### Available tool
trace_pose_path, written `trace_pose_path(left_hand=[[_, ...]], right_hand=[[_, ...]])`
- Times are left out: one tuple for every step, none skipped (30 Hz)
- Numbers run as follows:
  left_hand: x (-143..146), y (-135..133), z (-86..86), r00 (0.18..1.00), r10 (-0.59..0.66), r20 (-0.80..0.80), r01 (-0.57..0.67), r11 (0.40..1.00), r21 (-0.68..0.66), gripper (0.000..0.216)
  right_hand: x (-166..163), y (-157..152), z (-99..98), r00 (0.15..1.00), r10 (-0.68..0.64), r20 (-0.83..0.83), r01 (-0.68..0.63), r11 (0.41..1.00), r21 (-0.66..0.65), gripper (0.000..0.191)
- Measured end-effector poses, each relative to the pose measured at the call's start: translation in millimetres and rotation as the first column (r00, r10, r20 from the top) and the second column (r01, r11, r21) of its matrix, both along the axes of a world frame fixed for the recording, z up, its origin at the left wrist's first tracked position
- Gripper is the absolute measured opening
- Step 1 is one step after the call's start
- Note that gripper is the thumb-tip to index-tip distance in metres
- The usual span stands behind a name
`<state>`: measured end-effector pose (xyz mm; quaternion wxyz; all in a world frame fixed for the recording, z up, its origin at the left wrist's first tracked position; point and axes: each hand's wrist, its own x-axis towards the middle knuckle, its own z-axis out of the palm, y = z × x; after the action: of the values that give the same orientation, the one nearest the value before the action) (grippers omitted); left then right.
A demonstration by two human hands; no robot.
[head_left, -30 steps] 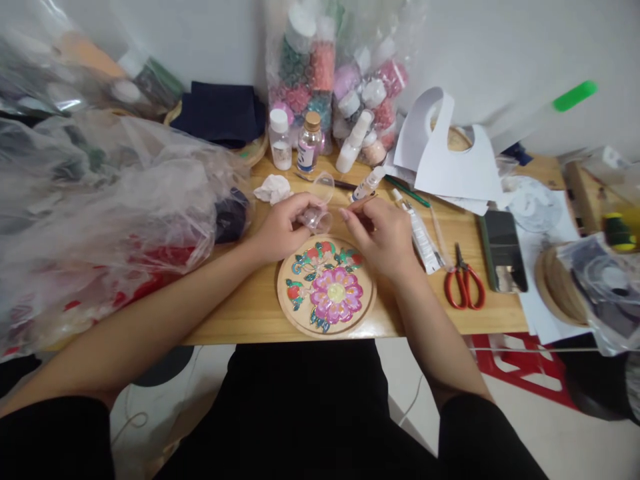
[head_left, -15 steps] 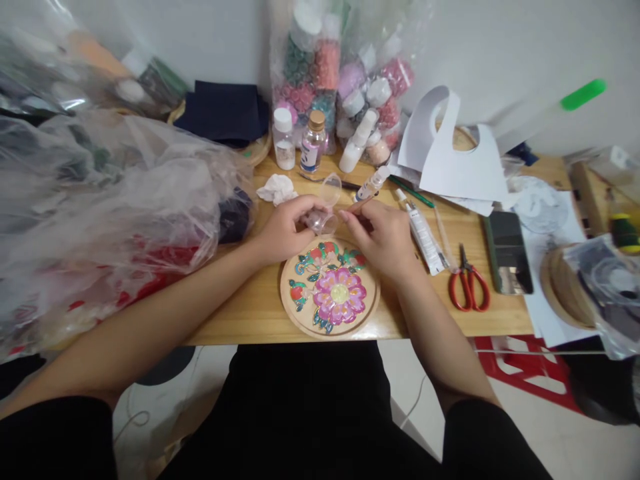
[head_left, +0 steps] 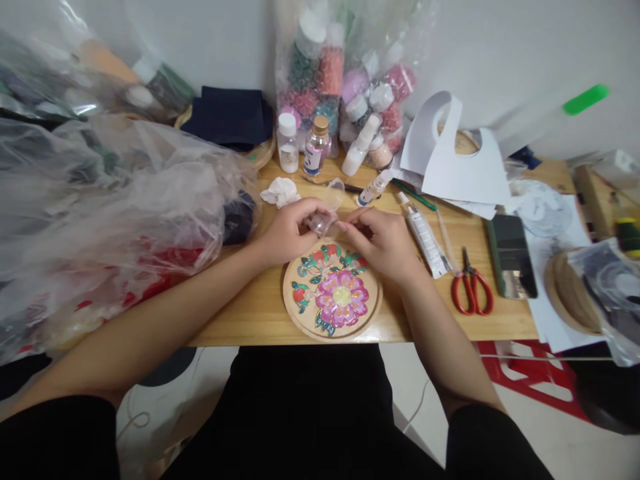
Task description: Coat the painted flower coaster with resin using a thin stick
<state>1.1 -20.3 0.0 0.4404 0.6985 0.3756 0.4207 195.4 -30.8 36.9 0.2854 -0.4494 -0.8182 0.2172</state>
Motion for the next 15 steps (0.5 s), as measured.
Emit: trace_pose_path(left_hand=[[-0.2, 0.1, 0.0, 1.000, 0.001, 0.000, -0.001, 1.000, 0.001, 0.022], [-0.4, 0.1, -0.1, 1.000, 0.002, -0.001, -0.002, 1.000, 0.000, 0.023], [-0.6, 0.2, -0.3, 1.000, 0.003, -0.001, -0.003, 1.000, -0.002, 0.023], [-0.8, 0.3, -0.5, 1.000, 0.004, -0.001, -0.004, 1.000, -0.008, 0.024], [-0.9, 0.4, -0.8, 1.000, 0.005, -0.001, -0.005, 1.000, -0.015, 0.024], [-1.1, 0.5, -1.0, 1.000, 0.004, -0.002, -0.004, 1.000, -0.021, 0.025], [-1.2, 0.6, -1.2, 1.000, 0.003, -0.003, -0.004, 1.000, -0.025, 0.025], [-1.4, 0.7, -1.4, 1.000, 0.002, -0.004, -0.003, 1.000, -0.029, 0.026], [-1.4, 0.7, -1.5, 1.000, 0.002, -0.004, -0.002, 1.000, -0.030, 0.026], [-1.5, 0.8, -1.6, 1.000, 0.000, -0.005, 0.000, 0.999, -0.032, 0.026], [-1.5, 0.8, -1.6, 1.000, -0.002, -0.003, 0.002, 0.999, -0.034, 0.026], [-1.5, 0.9, -1.7, 1.000, -0.003, -0.001, 0.003, 0.999, -0.036, 0.026], [-1.4, 0.9, -1.7, 1.000, -0.004, 0.002, 0.004, 0.999, -0.038, 0.026], [-1.4, 0.9, -1.7, 1.000, -0.005, 0.006, 0.005, 0.999, -0.039, 0.026], [-1.2, 0.9, -1.6, 1.000, -0.006, 0.011, 0.006, 0.999, -0.040, 0.026]], right_hand=[[0.1, -0.1, 0.2, 1.000, 0.002, 0.004, -0.002, 1.000, -0.005, 0.027], [0.1, -0.2, 0.4, 1.000, 0.005, 0.010, -0.005, 1.000, -0.013, 0.027], [0.1, -0.3, 0.6, 1.000, 0.010, 0.020, -0.010, 1.000, -0.023, 0.027], [0.0, -0.3, 0.9, 0.999, 0.016, 0.033, -0.015, 0.999, -0.033, 0.026], [0.0, -0.3, 1.1, 0.998, 0.022, 0.051, -0.020, 0.999, -0.044, 0.025], [-0.1, -0.3, 1.4, 0.997, 0.029, 0.068, -0.025, 0.998, -0.054, 0.025], [-0.1, -0.3, 1.7, 0.996, 0.035, 0.082, -0.030, 0.998, -0.063, 0.024], [-0.1, -0.3, 2.0, 0.995, 0.038, 0.093, -0.032, 0.997, -0.068, 0.024], [0.0, -0.3, 2.2, 0.994, 0.041, 0.101, -0.034, 0.997, -0.073, 0.023], [0.1, -0.2, 2.4, 0.993, 0.044, 0.106, -0.036, 0.996, -0.078, 0.023], [0.2, -0.2, 2.4, 0.993, 0.043, 0.108, -0.035, 0.996, -0.082, 0.023], [0.3, -0.2, 2.3, 0.993, 0.039, 0.110, -0.030, 0.996, -0.083, 0.023], [0.3, -0.1, 2.1, 0.993, 0.034, 0.112, -0.024, 0.996, -0.085, 0.022], [0.3, -0.1, 1.7, 0.993, 0.027, 0.112, -0.018, 0.996, -0.084, 0.022], [0.2, -0.1, 1.3, 0.994, 0.019, 0.110, -0.010, 0.997, -0.081, 0.022]])
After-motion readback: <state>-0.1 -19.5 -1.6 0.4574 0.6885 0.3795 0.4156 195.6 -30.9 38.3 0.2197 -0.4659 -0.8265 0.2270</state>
